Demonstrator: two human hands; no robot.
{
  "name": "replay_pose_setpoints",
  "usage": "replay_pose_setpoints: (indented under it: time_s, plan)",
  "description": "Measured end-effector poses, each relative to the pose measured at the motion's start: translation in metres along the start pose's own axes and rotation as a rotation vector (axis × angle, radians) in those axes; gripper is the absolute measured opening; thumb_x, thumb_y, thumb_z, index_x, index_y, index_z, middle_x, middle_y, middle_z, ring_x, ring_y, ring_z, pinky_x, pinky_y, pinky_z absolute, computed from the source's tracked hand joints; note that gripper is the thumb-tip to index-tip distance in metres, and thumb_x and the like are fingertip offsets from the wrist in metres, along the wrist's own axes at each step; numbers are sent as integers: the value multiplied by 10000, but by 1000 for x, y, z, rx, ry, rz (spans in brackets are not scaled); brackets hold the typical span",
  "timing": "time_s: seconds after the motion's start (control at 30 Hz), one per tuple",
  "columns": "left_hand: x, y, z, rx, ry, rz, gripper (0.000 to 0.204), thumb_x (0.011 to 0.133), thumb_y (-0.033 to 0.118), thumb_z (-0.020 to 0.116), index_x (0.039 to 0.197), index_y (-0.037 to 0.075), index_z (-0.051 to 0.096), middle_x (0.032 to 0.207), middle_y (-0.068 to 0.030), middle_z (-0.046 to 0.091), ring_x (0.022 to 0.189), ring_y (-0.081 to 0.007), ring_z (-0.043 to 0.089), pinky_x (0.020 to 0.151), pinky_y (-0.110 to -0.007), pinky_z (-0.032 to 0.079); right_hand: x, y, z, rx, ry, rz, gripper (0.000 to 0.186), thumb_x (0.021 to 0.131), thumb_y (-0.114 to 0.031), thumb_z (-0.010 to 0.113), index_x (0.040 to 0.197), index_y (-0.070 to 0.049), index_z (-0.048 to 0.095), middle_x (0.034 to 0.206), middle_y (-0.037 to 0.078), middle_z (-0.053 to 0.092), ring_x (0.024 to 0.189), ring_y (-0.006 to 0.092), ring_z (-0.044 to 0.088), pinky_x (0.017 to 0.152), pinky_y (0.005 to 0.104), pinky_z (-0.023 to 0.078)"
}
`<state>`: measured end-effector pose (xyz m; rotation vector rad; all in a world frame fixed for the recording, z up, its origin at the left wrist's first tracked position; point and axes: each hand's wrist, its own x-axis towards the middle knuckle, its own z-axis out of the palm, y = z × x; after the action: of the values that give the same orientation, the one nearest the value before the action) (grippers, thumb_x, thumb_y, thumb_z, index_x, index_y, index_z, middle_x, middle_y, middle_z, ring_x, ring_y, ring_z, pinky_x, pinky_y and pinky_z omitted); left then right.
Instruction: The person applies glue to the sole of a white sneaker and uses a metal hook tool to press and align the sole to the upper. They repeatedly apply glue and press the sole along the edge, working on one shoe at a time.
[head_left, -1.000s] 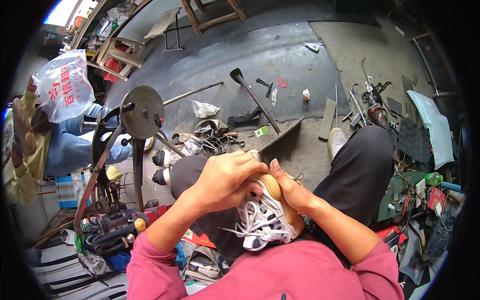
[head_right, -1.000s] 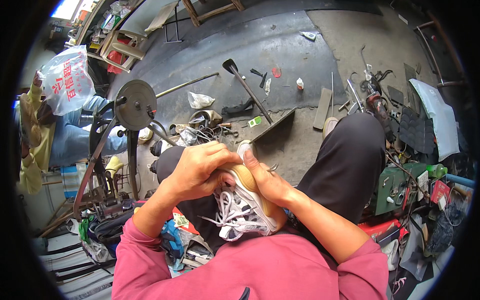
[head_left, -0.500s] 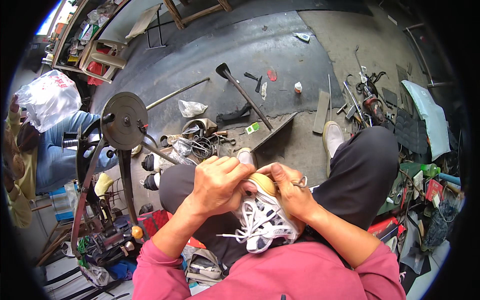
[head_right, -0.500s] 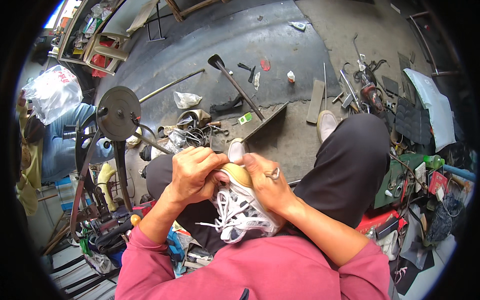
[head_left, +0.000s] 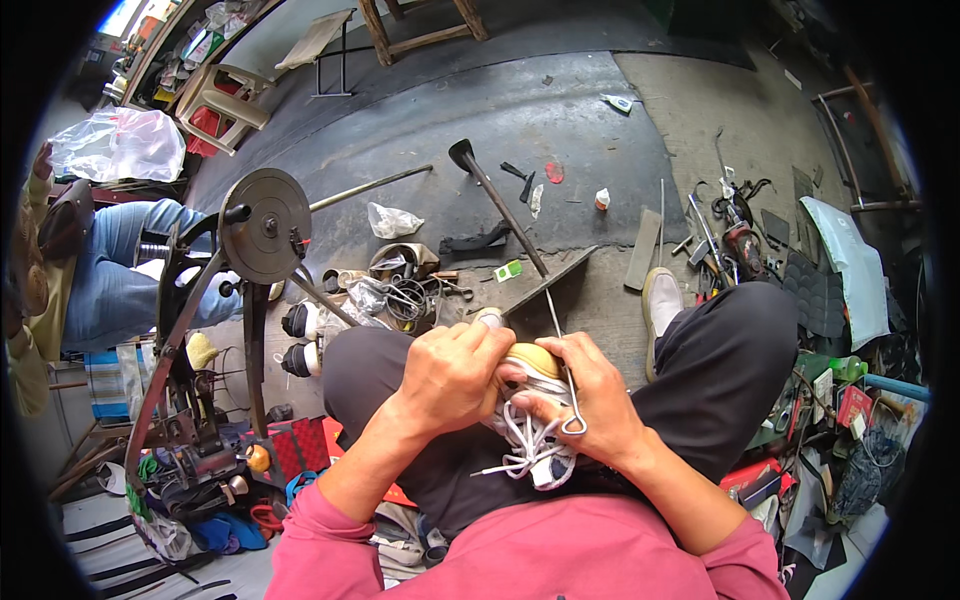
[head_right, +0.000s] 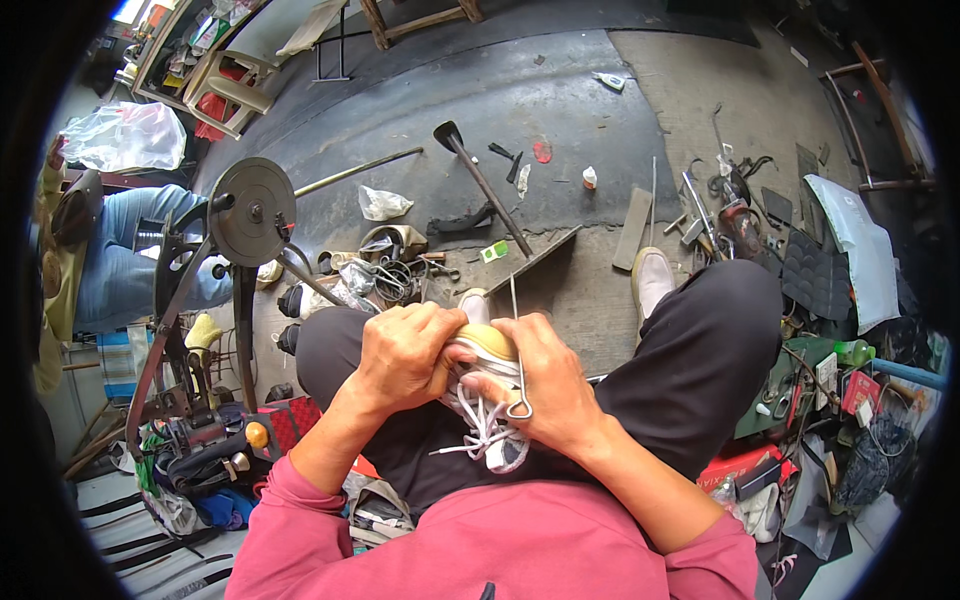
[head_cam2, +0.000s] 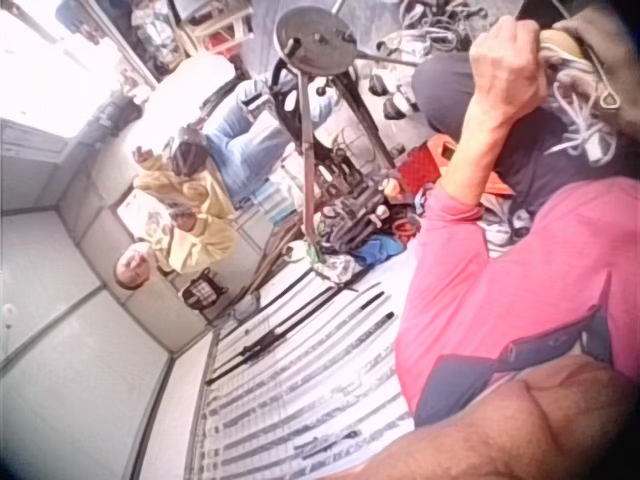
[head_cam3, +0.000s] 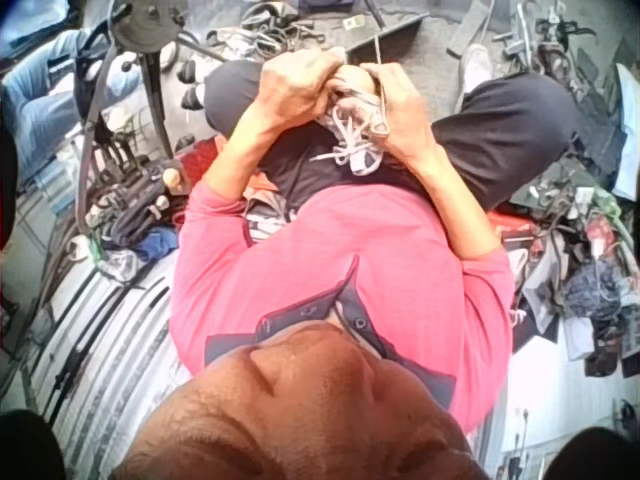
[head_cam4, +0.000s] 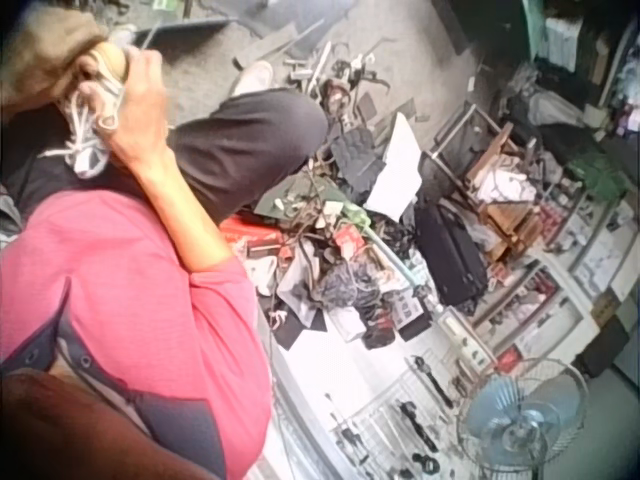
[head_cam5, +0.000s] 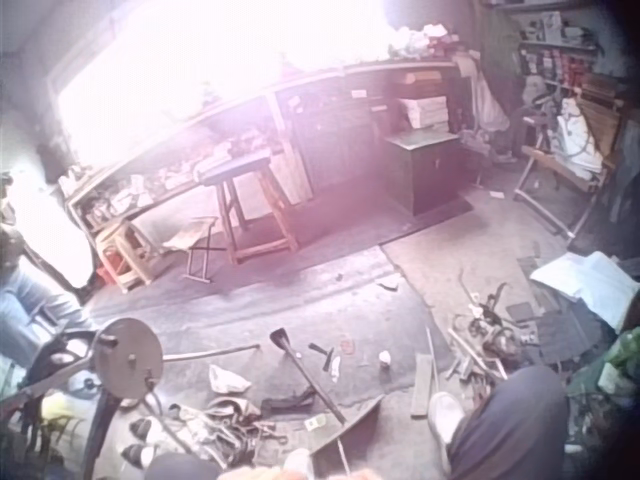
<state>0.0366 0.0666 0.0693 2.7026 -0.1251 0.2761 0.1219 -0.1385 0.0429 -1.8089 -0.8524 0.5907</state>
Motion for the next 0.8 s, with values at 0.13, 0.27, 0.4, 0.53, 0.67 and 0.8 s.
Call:
replay_pose_setpoints:
  time_s: [0.13, 0.27, 0.4, 0.53, 0.67, 0.8]
  plan:
    - [-4, 0, 6, 34, -115, 15, 250, 836, 190, 723, 1041, 66, 649, 822, -106, 604, 706, -301, 644, 633, -404, 512, -3, 11, 17, -2, 66, -78, 466, 927, -239, 781, 1274, 14, 598, 1109, 240, 609, 975, 447, 654, 820, 495, 542]
    - [-4, -2, 12, 58, -175, 10, 287, 812, 197, 732, 1044, 60, 633, 911, -127, 626, 758, -291, 671, 637, -404, 521, -3, 23, 24, -23, 103, -116, 419, 911, -157, 781, 1255, 11, 612, 1061, 230, 623, 933, 434, 664, 778, 486, 547]
    - [1, -3, 18, 46, -155, 6, 264, 868, 250, 737, 1032, 67, 641, 803, -95, 588, 730, -296, 638, 653, -413, 507, -3, 34, 28, -31, 154, -155, 393, 870, -79, 769, 1228, 17, 636, 1017, 216, 653, 883, 412, 678, 749, 466, 561]
    - [3, -1, 19, 79, -153, -16, 220, 836, 230, 750, 957, 78, 648, 797, -92, 603, 717, -278, 645, 645, -399, 471, -2, 43, 32, -58, 143, -141, 367, 840, -31, 732, 1199, 13, 670, 992, 192, 695, 878, 382, 696, 758, 443, 580]
    - [5, 1, 19, 87, -140, -49, 173, 797, 199, 753, 885, 89, 651, 807, -100, 633, 714, -270, 662, 647, -397, 460, 3, 44, 32, -74, 146, -131, 302, 851, -40, 704, 1151, -7, 695, 968, 180, 707, 854, 378, 706, 724, 441, 583]
    - [3, 1, 20, 88, -129, -84, 159, 804, 202, 756, 865, 95, 656, 791, -101, 634, 718, -277, 665, 662, -408, 464, 2, 38, 31, 37, 127, -105, 265, 1004, -181, 672, 1213, -19, 653, 1052, 228, 666, 928, 451, 680, 756, 493, 562]
